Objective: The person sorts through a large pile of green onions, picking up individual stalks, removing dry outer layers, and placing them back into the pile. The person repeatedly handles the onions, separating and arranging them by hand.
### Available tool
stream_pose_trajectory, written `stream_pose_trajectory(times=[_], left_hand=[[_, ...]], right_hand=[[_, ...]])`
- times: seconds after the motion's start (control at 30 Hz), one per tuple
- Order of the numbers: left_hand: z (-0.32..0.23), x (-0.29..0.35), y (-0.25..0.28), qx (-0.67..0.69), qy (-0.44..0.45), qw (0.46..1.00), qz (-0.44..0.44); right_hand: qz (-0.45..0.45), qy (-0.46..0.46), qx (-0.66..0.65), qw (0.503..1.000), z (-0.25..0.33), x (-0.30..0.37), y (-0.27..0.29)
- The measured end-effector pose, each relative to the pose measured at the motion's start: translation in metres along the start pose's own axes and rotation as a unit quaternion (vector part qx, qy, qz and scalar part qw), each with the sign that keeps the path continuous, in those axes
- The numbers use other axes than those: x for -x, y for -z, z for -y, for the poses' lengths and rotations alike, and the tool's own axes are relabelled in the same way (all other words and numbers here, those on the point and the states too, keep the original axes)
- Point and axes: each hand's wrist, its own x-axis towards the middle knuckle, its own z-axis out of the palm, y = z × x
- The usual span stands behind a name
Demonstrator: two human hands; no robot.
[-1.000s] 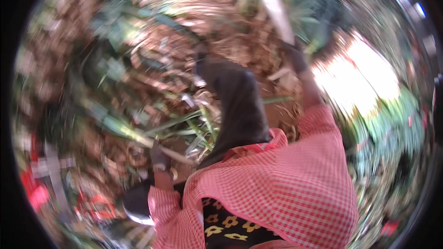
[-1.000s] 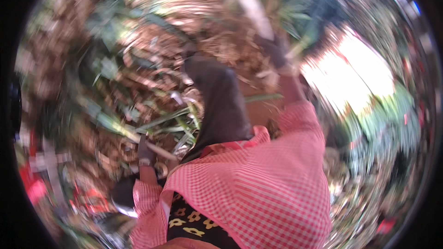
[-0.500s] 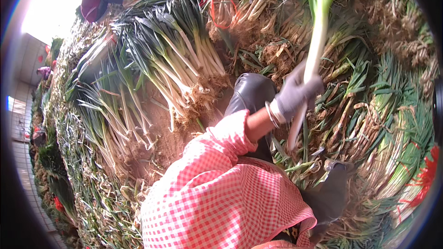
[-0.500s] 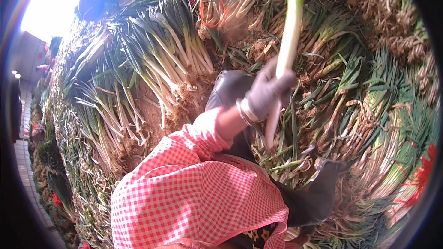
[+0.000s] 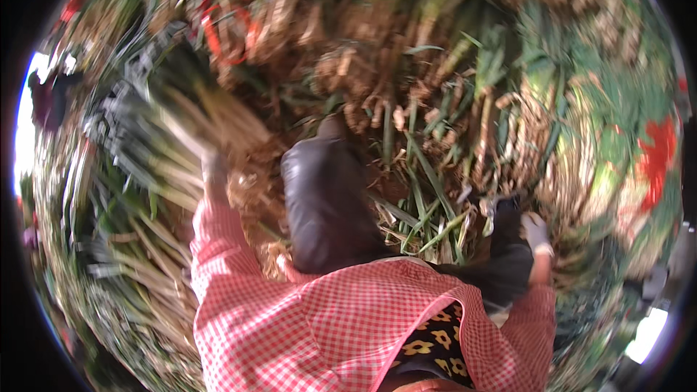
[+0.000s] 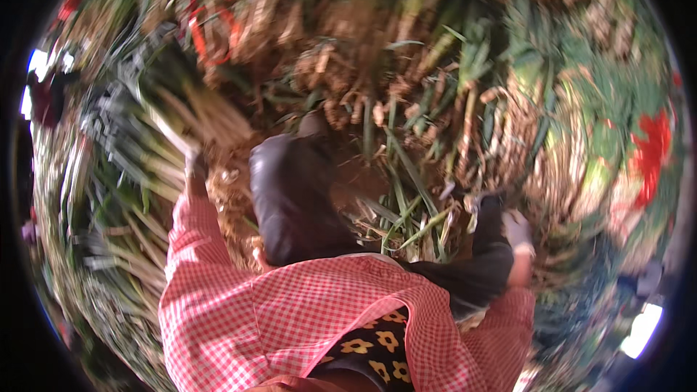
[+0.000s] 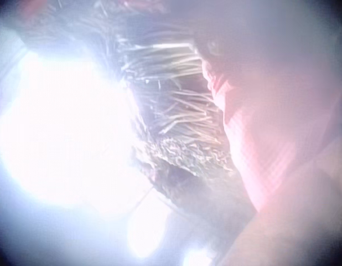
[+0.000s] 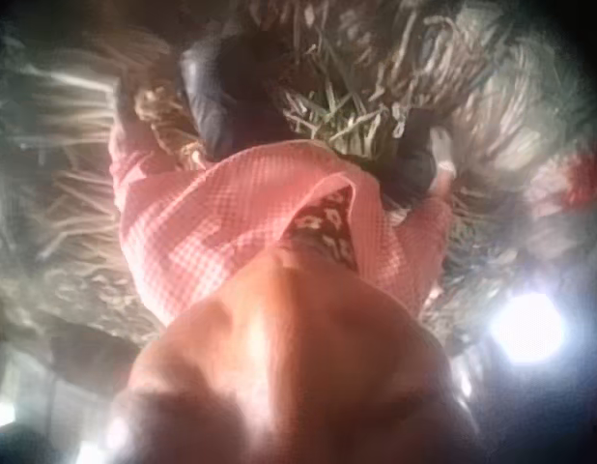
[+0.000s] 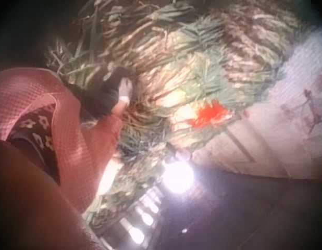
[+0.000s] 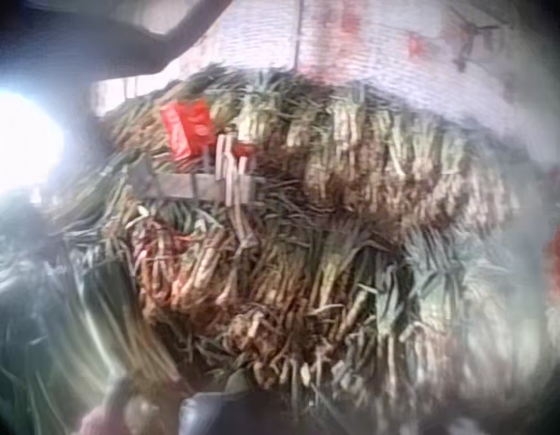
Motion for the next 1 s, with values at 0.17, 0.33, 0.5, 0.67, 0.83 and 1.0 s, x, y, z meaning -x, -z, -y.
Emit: stream_pose_trajectory(times=[0.17,0.33,0.5,0.67,0.83,1.0], left_hand=[[0.052,-0.003,0.03,-0.28,0.015,0.948,-0.149],[-0.102,0.083,-0.131,-0.185,-0.273,0.944,0.012],[-0.087,0.258,-0.316,-0.213,-0.288,0.827,0.433],[-0.023,0.288,-0.382,-0.493,-0.015,0.734,0.467],[-0.008,0.277,-0.379,-0.446,-0.069,0.701,0.552],[0.007,0.292,-0.383,-0.431,-0.062,0.671,0.6]], right_hand=[[0.122,0.087,0.373,0.916,0.01,-0.012,-0.083],[0.096,0.043,0.27,0.957,0.064,-0.091,-0.152],[-0.186,0.109,0.244,0.946,0.07,-0.199,-0.195],[-0.189,-0.02,0.318,0.929,0.047,-0.275,-0.194],[-0.001,-0.057,0.041,0.998,0.081,-0.234,-0.173],[0.43,0.134,-0.462,0.764,0.123,-0.125,-0.139]])
